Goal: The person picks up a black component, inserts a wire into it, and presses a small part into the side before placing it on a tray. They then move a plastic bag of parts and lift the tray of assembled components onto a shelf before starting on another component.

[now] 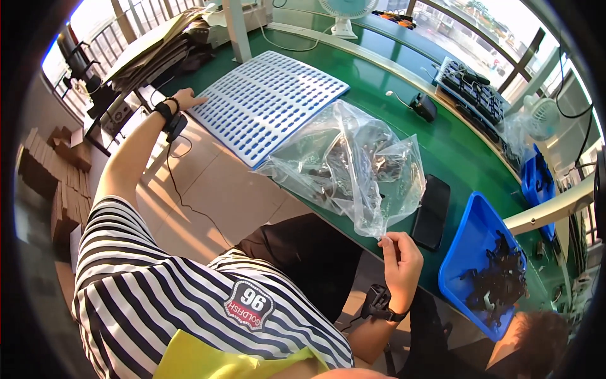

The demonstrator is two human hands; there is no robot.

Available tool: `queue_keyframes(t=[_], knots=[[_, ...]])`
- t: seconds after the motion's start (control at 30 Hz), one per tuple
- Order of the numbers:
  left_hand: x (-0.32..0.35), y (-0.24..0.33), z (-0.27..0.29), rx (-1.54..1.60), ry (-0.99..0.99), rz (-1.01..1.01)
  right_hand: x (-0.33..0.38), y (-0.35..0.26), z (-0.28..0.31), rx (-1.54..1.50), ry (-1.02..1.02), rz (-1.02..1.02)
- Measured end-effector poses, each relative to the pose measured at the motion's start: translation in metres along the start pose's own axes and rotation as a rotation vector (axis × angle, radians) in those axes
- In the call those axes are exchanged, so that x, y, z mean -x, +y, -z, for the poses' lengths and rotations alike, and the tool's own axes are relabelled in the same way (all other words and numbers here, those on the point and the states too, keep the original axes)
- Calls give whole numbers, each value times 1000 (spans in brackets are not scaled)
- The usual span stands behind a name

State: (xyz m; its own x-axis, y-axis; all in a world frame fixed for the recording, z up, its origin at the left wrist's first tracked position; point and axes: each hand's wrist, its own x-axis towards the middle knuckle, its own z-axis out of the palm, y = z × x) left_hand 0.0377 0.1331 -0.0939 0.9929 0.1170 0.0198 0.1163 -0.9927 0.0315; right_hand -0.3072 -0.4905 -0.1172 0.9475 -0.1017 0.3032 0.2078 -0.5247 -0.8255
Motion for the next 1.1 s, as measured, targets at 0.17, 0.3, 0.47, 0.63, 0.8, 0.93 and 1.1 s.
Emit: queue_keyframes(t=[0.17, 0.3, 0.47, 0.63, 0.8, 0.93, 1.1], knots=[[12, -18, -14, 404, -170, 176, 3, -2, 2, -8, -6, 1], [-1, -23, 9, 181, -368, 156, -1, -6, 0, -33, 13, 13], [25, -15, 23, 777, -424, 287, 3, -7, 2, -51, 11, 25], [49, -19, 24, 1513, -473, 180, 6, -4, 4, -58, -5, 30], [80, -35, 39, 1591, -293, -119, 4, -1, -4, -81, -9, 75], [94, -61, 39, 1597, -218, -162, 8, 6, -1, -60, 38, 51], [125, -127, 3, 1758, -71, -187, 3, 12, 2, -49, 47, 31]])
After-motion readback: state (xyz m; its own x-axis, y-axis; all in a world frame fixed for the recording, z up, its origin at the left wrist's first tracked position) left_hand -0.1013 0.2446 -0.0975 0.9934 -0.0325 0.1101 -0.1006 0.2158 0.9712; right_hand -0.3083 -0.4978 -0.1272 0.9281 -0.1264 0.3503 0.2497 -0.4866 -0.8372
